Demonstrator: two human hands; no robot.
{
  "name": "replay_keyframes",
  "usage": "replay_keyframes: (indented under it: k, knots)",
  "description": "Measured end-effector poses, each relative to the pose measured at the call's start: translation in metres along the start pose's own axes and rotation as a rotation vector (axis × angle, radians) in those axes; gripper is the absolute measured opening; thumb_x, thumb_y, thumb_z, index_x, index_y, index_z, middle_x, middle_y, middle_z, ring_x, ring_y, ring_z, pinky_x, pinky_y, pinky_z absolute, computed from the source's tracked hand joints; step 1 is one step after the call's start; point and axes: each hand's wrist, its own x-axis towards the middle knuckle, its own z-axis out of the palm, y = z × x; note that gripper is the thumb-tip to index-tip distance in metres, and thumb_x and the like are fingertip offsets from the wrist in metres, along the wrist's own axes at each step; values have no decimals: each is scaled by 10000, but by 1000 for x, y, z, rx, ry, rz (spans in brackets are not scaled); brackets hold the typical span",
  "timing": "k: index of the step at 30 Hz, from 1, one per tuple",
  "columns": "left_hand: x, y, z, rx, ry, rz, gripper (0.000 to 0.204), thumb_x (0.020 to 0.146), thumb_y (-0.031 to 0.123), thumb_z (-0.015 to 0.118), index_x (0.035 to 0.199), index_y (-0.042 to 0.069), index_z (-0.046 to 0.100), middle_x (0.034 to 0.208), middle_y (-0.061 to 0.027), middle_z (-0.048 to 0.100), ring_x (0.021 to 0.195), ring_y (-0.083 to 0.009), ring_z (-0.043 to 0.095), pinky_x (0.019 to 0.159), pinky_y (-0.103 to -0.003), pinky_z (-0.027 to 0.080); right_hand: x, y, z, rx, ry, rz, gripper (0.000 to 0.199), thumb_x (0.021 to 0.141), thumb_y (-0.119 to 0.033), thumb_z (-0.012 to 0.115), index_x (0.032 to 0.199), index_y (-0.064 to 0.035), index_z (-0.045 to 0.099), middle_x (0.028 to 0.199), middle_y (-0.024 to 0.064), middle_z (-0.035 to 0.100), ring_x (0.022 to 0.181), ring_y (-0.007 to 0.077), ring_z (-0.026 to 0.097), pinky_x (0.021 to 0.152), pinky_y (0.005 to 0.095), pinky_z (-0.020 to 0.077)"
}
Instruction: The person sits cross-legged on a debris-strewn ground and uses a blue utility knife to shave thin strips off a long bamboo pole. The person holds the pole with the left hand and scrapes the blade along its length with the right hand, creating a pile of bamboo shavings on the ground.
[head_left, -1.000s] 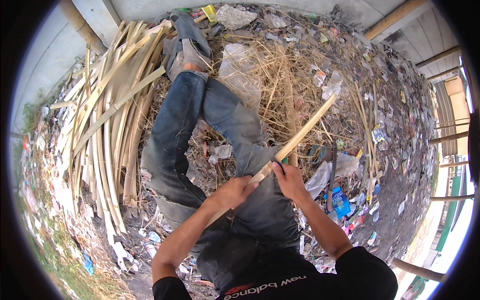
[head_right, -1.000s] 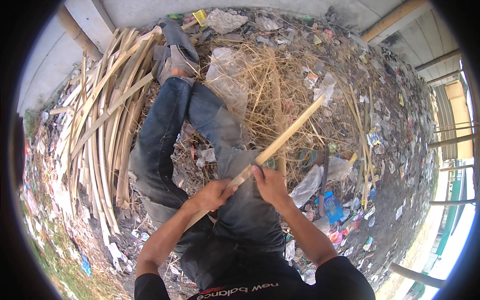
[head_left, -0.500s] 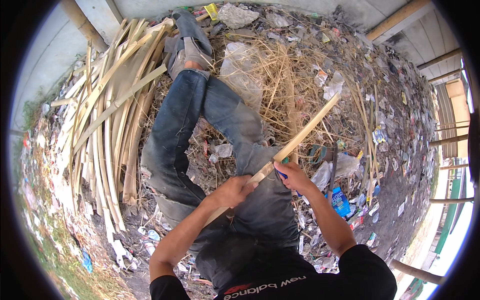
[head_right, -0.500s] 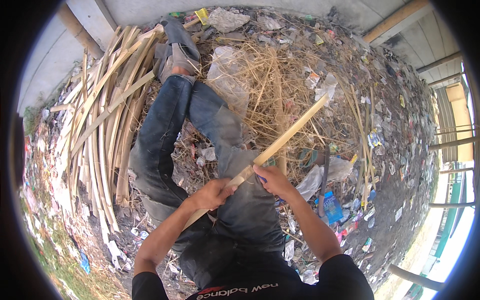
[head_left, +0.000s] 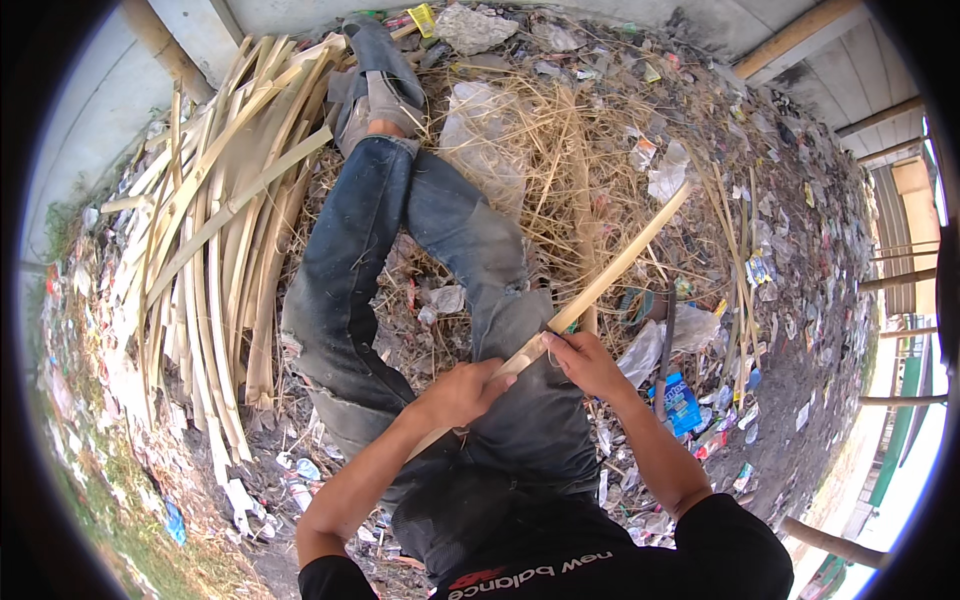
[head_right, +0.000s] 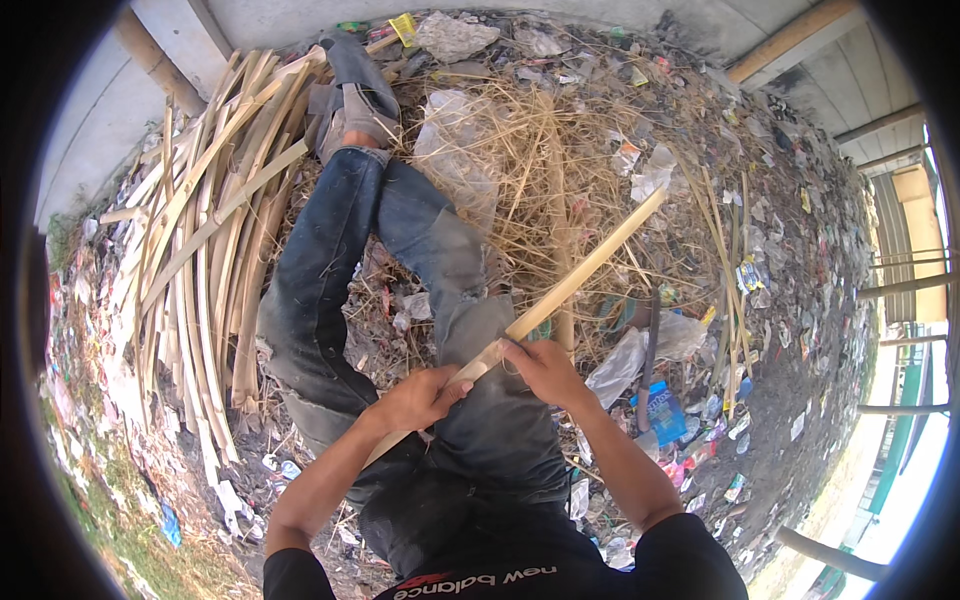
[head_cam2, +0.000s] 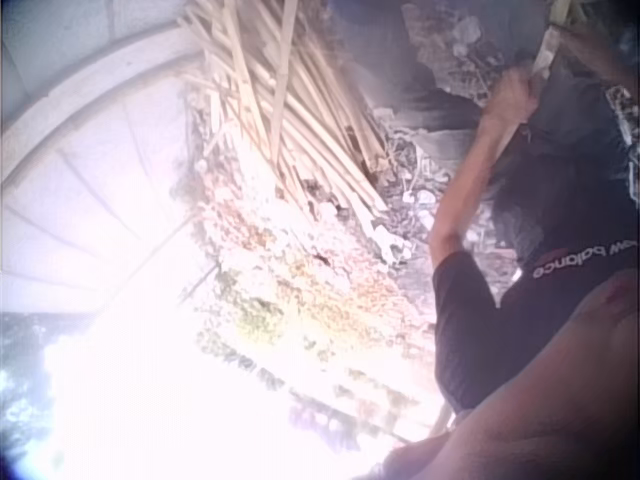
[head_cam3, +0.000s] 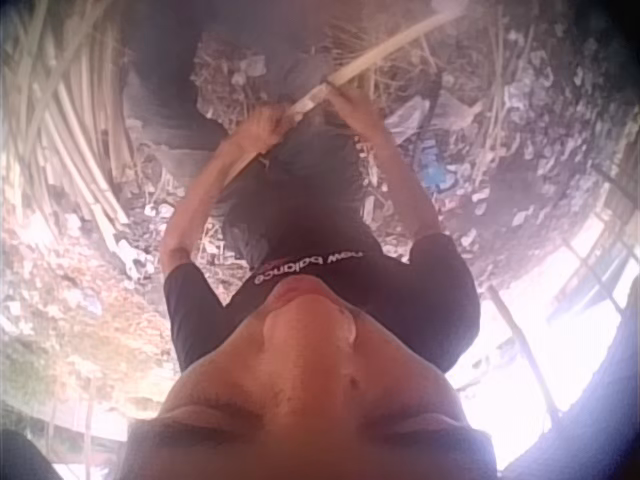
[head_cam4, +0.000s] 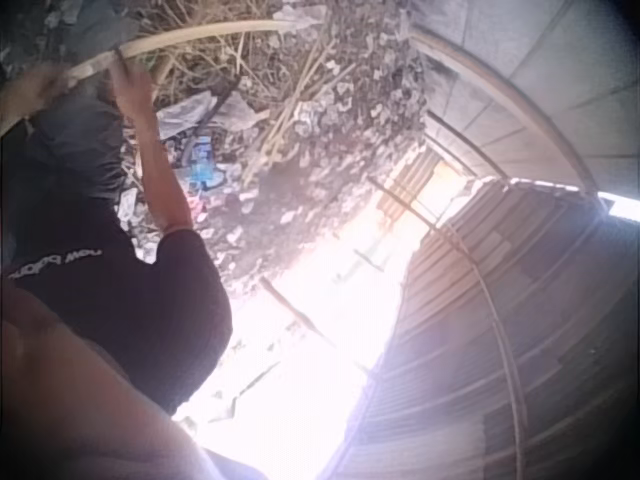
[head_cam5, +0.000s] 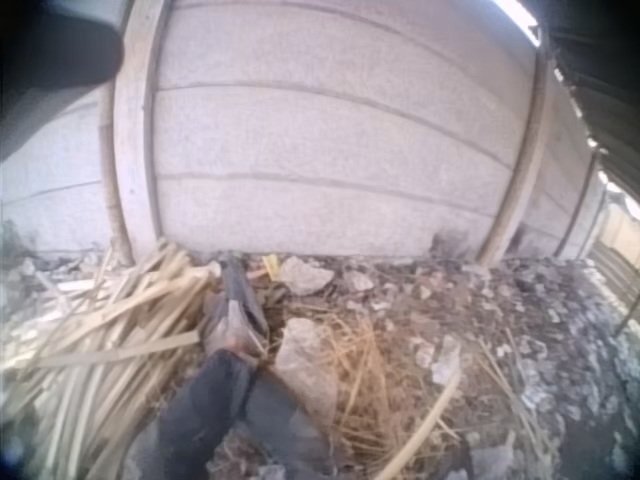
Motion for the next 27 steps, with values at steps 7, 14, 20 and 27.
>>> replay_keyframes:
  k: [7,14,20,27]
  knots:
    - [-2,-9,5,137,192,153,373,1095,386,588,1079,23,668,633,-193,633,619,-411,678,617,-509,519,-1,-20,-16,302,-29,5,493,1037,-397,708,685,-97,536,571,-61,432,517,39,389,482,264,275]
    - [-11,-4,14,457,348,132,309,1065,376,628,1045,69,658,587,-195,631,571,-447,668,540,-544,532,-2,-63,-4,-198,195,-180,462,965,-410,789,774,-4,681,586,17,503,569,130,456,547,340,367]
    - [-15,-6,16,450,340,98,308,1064,386,629,1040,81,657,585,-188,635,567,-451,667,535,-543,531,15,-41,9,-356,208,-290,474,975,-359,776,707,-3,614,571,107,482,535,233,460,547,389,385]
    - [-11,-17,12,247,169,85,365,1088,411,584,1029,65,685,698,-216,675,727,-437,697,671,-548,522,20,-26,-6,-168,15,-361,440,973,-283,773,695,-6,576,562,89,458,516,215,396,530,389,334]
